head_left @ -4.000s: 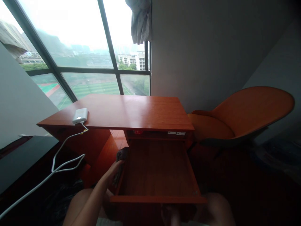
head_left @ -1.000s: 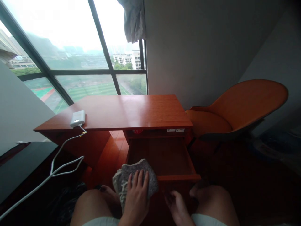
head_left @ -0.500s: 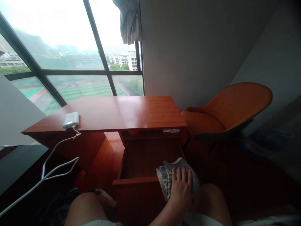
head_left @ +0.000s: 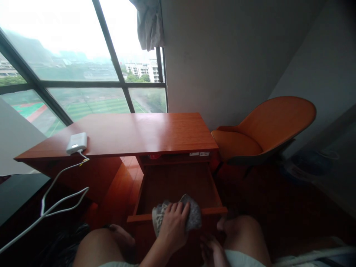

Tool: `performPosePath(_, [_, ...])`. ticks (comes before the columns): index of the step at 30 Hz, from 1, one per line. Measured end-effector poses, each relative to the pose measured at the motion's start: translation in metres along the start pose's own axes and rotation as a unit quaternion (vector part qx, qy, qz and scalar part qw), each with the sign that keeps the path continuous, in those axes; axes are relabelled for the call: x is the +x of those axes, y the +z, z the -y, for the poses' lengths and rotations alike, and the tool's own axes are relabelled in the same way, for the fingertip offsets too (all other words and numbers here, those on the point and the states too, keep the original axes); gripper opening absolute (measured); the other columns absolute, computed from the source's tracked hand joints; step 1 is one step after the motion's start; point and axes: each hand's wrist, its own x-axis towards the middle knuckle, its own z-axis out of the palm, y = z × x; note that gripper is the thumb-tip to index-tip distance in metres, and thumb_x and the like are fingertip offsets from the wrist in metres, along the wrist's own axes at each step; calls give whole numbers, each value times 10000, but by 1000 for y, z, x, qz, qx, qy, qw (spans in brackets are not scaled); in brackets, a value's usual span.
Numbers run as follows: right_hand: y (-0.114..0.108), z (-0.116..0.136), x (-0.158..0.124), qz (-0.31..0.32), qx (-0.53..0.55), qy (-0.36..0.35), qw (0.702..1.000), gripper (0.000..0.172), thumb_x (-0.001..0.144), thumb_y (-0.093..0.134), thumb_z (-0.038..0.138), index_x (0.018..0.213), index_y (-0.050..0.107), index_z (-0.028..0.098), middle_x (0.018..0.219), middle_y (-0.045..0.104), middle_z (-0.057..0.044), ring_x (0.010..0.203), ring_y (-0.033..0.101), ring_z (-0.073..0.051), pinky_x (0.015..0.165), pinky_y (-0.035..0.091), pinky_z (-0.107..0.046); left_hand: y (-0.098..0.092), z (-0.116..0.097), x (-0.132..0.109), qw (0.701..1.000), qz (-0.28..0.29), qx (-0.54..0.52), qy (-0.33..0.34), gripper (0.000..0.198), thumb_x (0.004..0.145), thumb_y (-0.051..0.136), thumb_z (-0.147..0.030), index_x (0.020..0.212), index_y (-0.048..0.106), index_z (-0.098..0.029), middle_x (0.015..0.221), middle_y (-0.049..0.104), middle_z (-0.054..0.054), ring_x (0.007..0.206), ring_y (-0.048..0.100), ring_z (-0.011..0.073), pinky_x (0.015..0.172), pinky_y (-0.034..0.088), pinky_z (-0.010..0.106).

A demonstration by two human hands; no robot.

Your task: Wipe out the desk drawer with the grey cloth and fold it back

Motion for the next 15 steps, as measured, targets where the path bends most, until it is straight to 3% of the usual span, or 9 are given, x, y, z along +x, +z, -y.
performPosePath(4, [-1, 1, 14, 5, 37, 77, 996, 413, 466, 749, 172, 856, 617, 204, 707, 729, -2, 579, 625, -103, 499, 442, -191, -19, 66, -35, 998, 4, 35, -46, 743, 637, 589, -278, 1351, 388, -244, 1238, 529, 93, 1109, 471, 289, 1016, 268, 413])
performPosePath(7, [5, -2, 12, 20, 31, 74, 997, 375, 484, 745, 181, 839, 624, 195, 707, 730, -14, 581, 628, -105, 500, 437, -192, -25, 89, -48, 998, -2, 39, -51, 712, 637, 563, -229, 1332, 407, -262, 1249, 534, 70, 1114, 478, 271, 1016, 274, 378])
performPosePath(10, [10, -2, 5, 23, 6, 62, 998, 359, 494, 743, 197, 834, 630, 198, 721, 727, -17, 591, 628, -112, 505, 436, -199, -25, 80, -46, 998, 5, 44, -48, 722, 625, 576, -239, 1328, 414, -249, 1244, 536, 80, 1099, 479, 281, 1011, 272, 392])
performPosePath(15, [9, 20, -8, 29, -57, -43, 997, 372, 581, 725, 303, 918, 605, 200, 785, 717, -11, 681, 626, -114, 610, 467, -214, -13, 29, -23, 999, 13, 37, -29, 742, 651, 593, -342, 1350, 385, -205, 1218, 529, 114, 1084, 467, 300, 1014, 255, 438])
